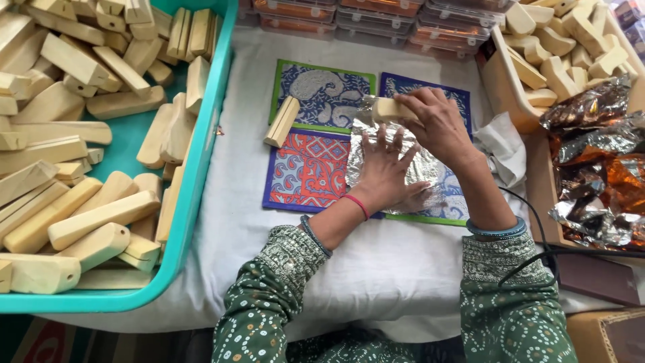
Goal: The person wipes wooden blocks with a white cloth and then wraps them in copper foil. They place the wrapped blocks into a clear plastic container and stack it with others. The person also handles a roll of foil and a pile of foil scraps.
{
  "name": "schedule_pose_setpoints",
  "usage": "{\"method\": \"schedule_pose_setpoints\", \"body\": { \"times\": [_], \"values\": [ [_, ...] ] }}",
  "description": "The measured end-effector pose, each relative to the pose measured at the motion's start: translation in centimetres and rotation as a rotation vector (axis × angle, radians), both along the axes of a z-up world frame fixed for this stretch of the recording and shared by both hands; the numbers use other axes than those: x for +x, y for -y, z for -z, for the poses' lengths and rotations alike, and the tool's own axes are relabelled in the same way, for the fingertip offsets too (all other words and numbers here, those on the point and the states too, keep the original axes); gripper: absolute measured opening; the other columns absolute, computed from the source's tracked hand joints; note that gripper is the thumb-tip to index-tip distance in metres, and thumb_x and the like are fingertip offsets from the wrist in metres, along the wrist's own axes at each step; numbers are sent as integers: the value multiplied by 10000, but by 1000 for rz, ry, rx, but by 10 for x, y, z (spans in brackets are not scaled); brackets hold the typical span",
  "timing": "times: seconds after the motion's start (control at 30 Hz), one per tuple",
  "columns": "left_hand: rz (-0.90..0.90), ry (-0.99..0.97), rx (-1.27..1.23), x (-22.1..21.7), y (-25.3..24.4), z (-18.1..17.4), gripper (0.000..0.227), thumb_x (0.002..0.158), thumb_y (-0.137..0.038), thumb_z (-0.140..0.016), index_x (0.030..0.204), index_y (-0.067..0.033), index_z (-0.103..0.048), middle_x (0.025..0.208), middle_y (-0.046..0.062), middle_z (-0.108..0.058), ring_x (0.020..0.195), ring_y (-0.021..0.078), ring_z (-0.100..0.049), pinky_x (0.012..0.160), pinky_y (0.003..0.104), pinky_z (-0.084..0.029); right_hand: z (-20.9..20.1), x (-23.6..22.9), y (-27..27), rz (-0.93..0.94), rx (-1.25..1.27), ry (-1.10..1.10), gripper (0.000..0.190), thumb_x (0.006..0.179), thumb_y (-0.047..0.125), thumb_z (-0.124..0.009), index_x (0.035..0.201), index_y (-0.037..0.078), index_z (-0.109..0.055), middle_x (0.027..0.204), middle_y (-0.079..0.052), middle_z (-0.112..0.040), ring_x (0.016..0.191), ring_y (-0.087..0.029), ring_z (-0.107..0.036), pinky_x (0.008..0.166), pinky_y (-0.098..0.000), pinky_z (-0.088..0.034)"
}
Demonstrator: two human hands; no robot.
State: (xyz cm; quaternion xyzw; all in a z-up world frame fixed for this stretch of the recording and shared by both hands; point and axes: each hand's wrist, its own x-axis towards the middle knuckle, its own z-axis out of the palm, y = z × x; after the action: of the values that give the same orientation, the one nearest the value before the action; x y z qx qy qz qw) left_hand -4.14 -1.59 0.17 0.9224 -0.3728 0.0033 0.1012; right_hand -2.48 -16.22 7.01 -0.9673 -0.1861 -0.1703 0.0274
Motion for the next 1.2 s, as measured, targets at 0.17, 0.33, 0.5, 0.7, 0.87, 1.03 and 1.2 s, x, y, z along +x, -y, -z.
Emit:
{"method": "schedule_pose_setpoints", "body": {
  "times": [0.17,0.33,0.5,0.7,0.87,1.03,1.2],
  "values": [
    [39,-51,9,2,4,4,971,868,-841,-350,1571,-172,-303,1646,202,-181,1511,498,-61,1135,777,-10,41,7,24,105,59,-85,482,917,239,-744,1384,155,-666,1268,-95,-667,1110,-297,-600,904,-435,-490],
    [56,-69,-4,-3,1,-6,924,893,-813,-383,1546,-160,-404,1649,193,-234,1534,512,-87,1156,781,-61,57,11,28,98,161,-35,427,917,239,-747,1332,150,-701,1249,-70,-695,1118,-293,-618,951,-429,-508],
    [34,-37,-99,-3,2,0,873,903,-746,-476,1504,-114,-460,1606,205,-307,1498,510,-167,1162,766,-114,69,18,36,64,269,-26,410,893,272,-776,1276,138,-720,1283,-63,-695,1131,-274,-625,994,-412,-514],
    [55,160,-75,-4,-1,-3,695,923,-685,-513,1201,-66,-666,1388,221,-554,1376,450,-425,1105,700,-247,73,16,40,42,229,-14,428,862,283,-789,1263,146,-732,1280,-49,-707,1124,-262,-626,965,-408,-520],
    [77,180,-217,0,-9,9,440,969,-465,-633,1075,-48,-725,1036,116,-717,1031,256,-657,1108,596,-381,74,14,36,60,262,-22,416,863,323,-805,1225,131,-739,1266,-52,-709,1102,-258,-625,959,-398,-522],
    [74,194,-185,-3,-8,7,349,921,-415,-687,943,-72,-745,944,114,-721,934,230,-661,983,549,-469,76,16,35,44,281,-21,408,854,326,-812,1199,121,-742,1270,-60,-706,1114,-259,-623,977,-398,-521],
    [57,-1,-153,5,-13,-7,331,1021,-399,-656,969,-83,-741,934,99,-723,909,212,-664,857,415,-545,81,16,45,31,408,-87,356,865,243,-783,1199,121,-753,1250,-70,-727,1137,-264,-637,1021,-397,-523]
  ]
}}
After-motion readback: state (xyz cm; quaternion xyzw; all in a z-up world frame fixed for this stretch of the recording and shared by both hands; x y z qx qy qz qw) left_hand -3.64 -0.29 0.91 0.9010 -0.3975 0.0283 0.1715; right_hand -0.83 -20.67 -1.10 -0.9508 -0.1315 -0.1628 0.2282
